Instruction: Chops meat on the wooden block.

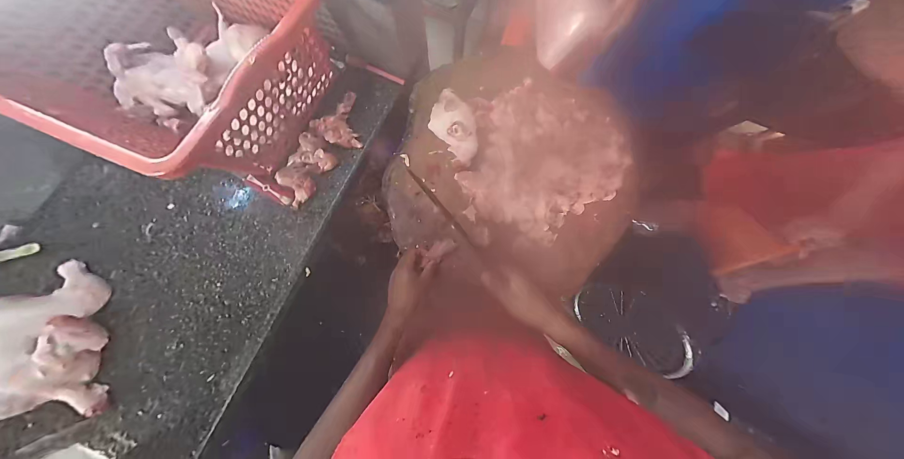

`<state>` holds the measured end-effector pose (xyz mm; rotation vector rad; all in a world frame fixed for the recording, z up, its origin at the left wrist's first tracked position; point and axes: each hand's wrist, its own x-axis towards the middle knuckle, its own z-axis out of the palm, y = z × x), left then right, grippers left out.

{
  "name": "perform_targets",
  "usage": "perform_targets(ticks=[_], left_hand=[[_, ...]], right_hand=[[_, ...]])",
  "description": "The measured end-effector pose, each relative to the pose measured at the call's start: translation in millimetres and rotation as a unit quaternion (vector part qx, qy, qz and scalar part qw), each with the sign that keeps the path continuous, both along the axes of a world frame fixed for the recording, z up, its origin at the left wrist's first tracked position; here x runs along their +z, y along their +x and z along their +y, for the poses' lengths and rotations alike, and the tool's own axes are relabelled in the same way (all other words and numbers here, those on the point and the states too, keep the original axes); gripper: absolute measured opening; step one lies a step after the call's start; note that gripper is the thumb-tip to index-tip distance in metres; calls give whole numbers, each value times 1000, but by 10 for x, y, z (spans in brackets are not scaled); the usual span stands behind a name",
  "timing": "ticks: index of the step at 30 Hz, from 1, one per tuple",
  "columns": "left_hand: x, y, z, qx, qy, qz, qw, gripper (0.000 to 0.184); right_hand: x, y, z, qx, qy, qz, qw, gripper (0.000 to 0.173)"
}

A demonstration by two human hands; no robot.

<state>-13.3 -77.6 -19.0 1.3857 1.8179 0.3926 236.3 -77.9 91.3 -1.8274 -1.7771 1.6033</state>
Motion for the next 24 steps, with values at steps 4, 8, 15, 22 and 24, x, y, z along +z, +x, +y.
perform_targets(ticks=[4,8,15,22,24], left_hand=[[30,34,-34,13,10,3,1000,38],[59,63,40,-5,-22,33,999,35],[424,150,176,18,25,-351,936,52],[416,272,77,-93,17,-275,957,59],[334,394,64,-128,6,-276,953,81]], right_hand=[[87,-179,-27,7,51,60,997,47],[-469,-10,-81,85,-156,-32,984,52],[-275,364,-92,-79,-75,-92,990,50],[-329,440,-46,29,-120,12,992,56],[-472,467,19,41,-123,33,991,52]])
